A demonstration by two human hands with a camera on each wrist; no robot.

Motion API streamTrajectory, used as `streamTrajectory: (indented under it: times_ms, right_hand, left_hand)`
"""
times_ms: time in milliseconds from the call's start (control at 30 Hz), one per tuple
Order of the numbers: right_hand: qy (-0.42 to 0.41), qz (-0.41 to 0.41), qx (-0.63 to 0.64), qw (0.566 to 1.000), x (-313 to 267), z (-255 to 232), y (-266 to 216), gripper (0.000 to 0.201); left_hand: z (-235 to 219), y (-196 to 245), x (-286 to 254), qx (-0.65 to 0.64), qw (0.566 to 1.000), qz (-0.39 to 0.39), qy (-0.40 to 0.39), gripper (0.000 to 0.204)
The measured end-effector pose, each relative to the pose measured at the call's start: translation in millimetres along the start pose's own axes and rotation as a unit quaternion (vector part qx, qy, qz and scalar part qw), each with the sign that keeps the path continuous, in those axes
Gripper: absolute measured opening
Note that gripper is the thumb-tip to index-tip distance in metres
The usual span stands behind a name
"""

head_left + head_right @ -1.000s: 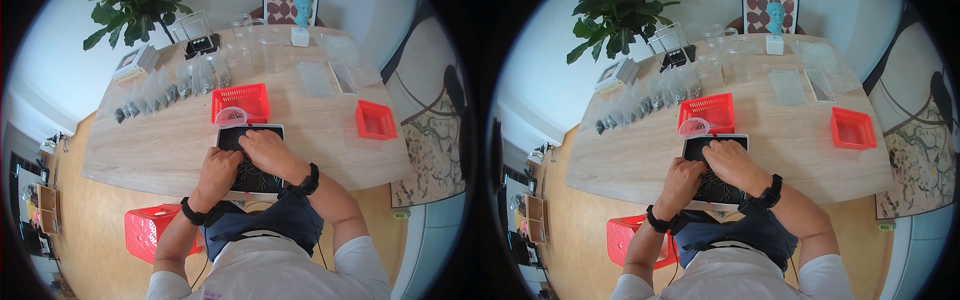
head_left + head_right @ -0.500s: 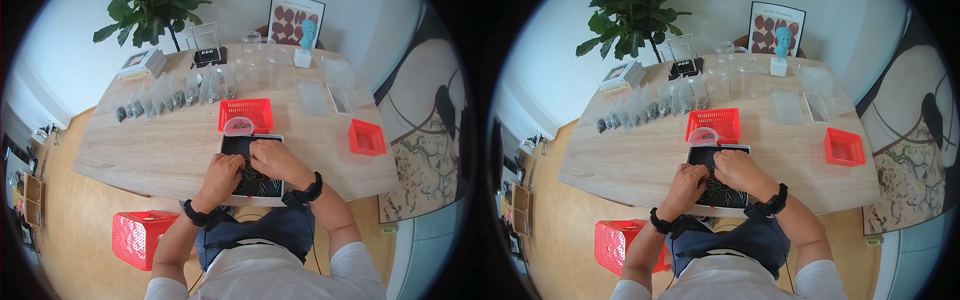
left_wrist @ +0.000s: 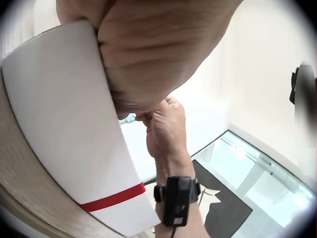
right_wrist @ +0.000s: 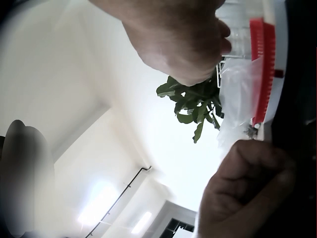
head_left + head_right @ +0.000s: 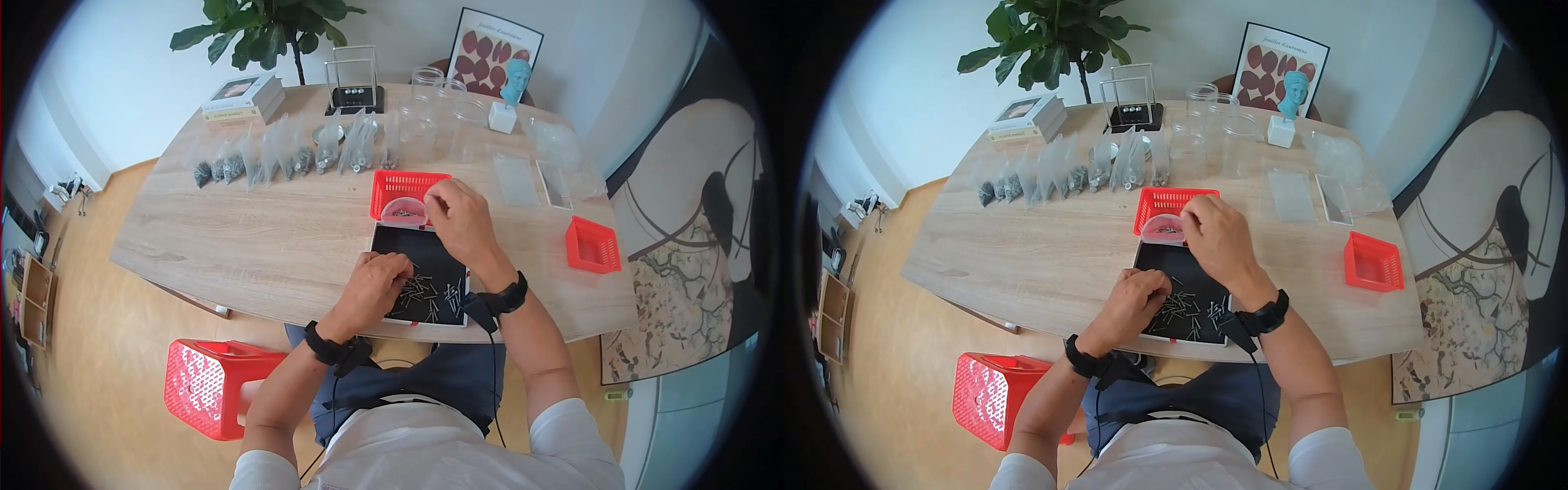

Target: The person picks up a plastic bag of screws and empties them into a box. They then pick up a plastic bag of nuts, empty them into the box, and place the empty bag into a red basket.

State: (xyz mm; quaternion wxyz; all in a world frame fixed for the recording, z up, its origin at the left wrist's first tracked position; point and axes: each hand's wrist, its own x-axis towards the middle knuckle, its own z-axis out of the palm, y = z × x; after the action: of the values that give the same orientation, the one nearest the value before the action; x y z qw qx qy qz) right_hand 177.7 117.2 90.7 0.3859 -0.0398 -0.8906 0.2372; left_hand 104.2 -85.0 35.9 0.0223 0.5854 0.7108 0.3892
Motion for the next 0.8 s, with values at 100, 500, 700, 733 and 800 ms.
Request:
streamTrajectory:
  times_ms: [100,500,700,733,800]
  right_hand:
    - [0.069,0.046,0.021,0.996,-8,-7,8,0.008]
    - [0.06,-0.034,0.006,0.998,-37,-7,15,0.007]
    - [-0.067,-0.109,-0.032,0.991,-48,9,11,0.013]
    - [-0.066,-0.107,-0.03,0.992,-49,9,11,0.013]
    - [-0.146,-0.078,-0.073,0.983,-52,10,11,0.016]
  left_hand:
    - [-11,2,2,-0.063,0.998,-0.025,-0.014,0.012]
    - [-38,2,81,-0.08,0.989,-0.09,0.084,0.011]
    - [-43,13,81,0.056,0.988,-0.033,0.14,0.016]
    - [-45,16,82,0.06,0.988,-0.04,0.133,0.015]
    - [-47,18,82,0.064,0.989,-0.047,0.124,0.015]
